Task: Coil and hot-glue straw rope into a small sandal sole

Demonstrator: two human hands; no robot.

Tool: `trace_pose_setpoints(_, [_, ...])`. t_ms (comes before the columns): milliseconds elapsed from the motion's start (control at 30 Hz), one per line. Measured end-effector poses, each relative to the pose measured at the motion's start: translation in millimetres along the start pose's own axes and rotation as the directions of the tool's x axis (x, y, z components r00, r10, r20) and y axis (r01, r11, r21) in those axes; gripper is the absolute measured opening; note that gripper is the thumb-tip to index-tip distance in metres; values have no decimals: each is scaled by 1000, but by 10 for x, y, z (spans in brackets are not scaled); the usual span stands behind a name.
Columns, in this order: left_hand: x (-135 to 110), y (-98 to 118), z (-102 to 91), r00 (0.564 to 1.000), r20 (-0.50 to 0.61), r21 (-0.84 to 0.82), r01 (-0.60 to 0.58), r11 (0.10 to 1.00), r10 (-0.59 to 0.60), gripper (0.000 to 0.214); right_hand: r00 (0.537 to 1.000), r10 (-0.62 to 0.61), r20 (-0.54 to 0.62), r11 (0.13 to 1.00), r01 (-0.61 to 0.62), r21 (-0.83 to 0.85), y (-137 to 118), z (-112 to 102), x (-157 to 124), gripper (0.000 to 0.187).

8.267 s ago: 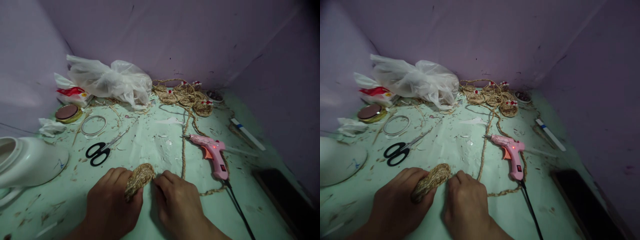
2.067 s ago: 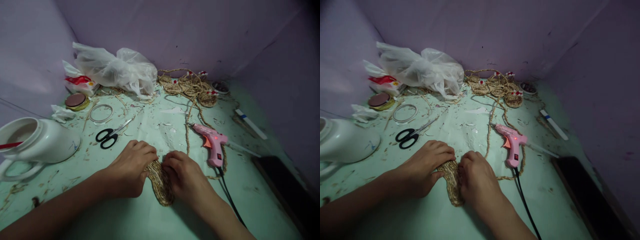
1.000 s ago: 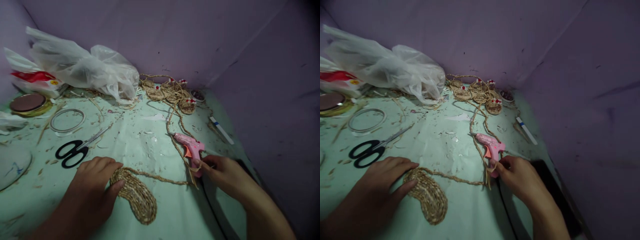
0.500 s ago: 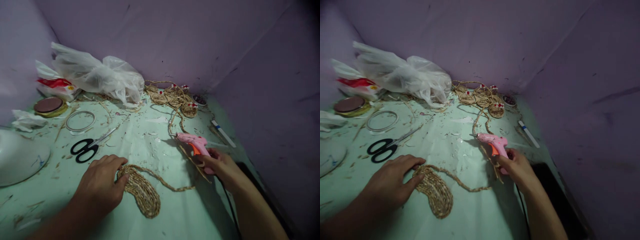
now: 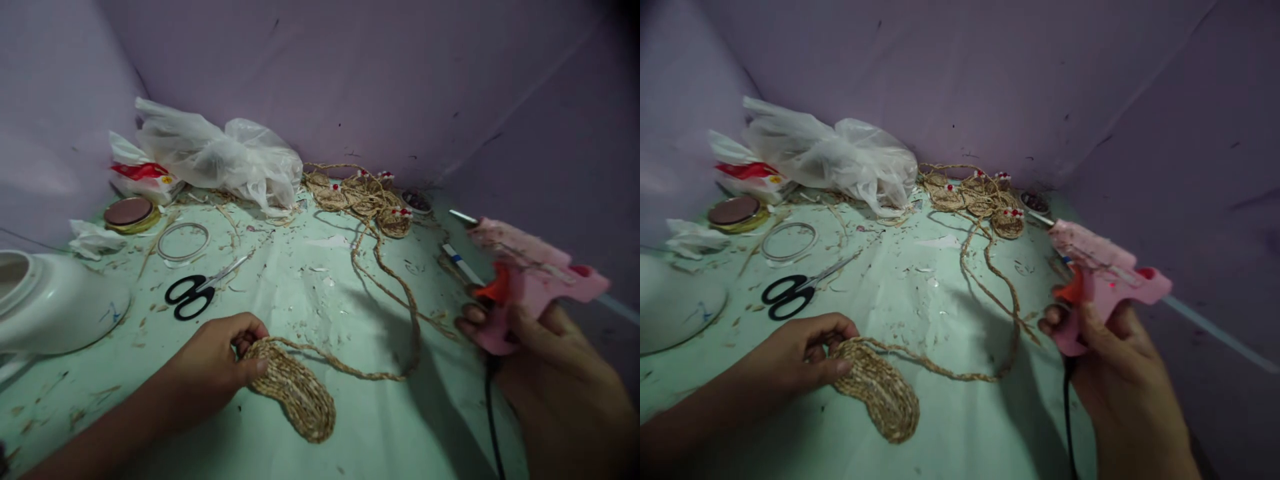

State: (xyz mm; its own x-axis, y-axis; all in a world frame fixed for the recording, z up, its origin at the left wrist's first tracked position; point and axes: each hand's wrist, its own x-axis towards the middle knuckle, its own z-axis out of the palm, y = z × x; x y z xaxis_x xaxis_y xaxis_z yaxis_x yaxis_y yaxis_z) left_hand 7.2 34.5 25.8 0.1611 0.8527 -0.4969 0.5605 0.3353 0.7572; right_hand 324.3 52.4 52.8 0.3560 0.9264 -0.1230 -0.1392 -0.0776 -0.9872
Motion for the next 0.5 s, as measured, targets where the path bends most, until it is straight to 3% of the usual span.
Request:
trace_pose_setpoints(67, [15,-23,-31,996,93,-110,7,994,3,20,993,67,98,998,-65,-17,108,-5,-49,19])
trace_pose_setpoints(167, [44,-62,-69,990,141,-200,14,980,15,22,980,109,167,992,-98,-74,277,32,-127,22])
trace_pose_setpoints(333, [70,-90,-101,990,142,-273,18,962,21,28,950,50,309,990,-8,-137,419,55,-280,23])
trace_pose_setpoints(433, [66,-84,-103,994,99,-300,-7,954,39,27,912,121,391,952,5,-306,507,-2,-400,23])
trace_pose_setpoints(500, [62,-80,-97,996,82,-303,-16,953,42,28,914,167,371,910,2,-415,572,-37,-488,23])
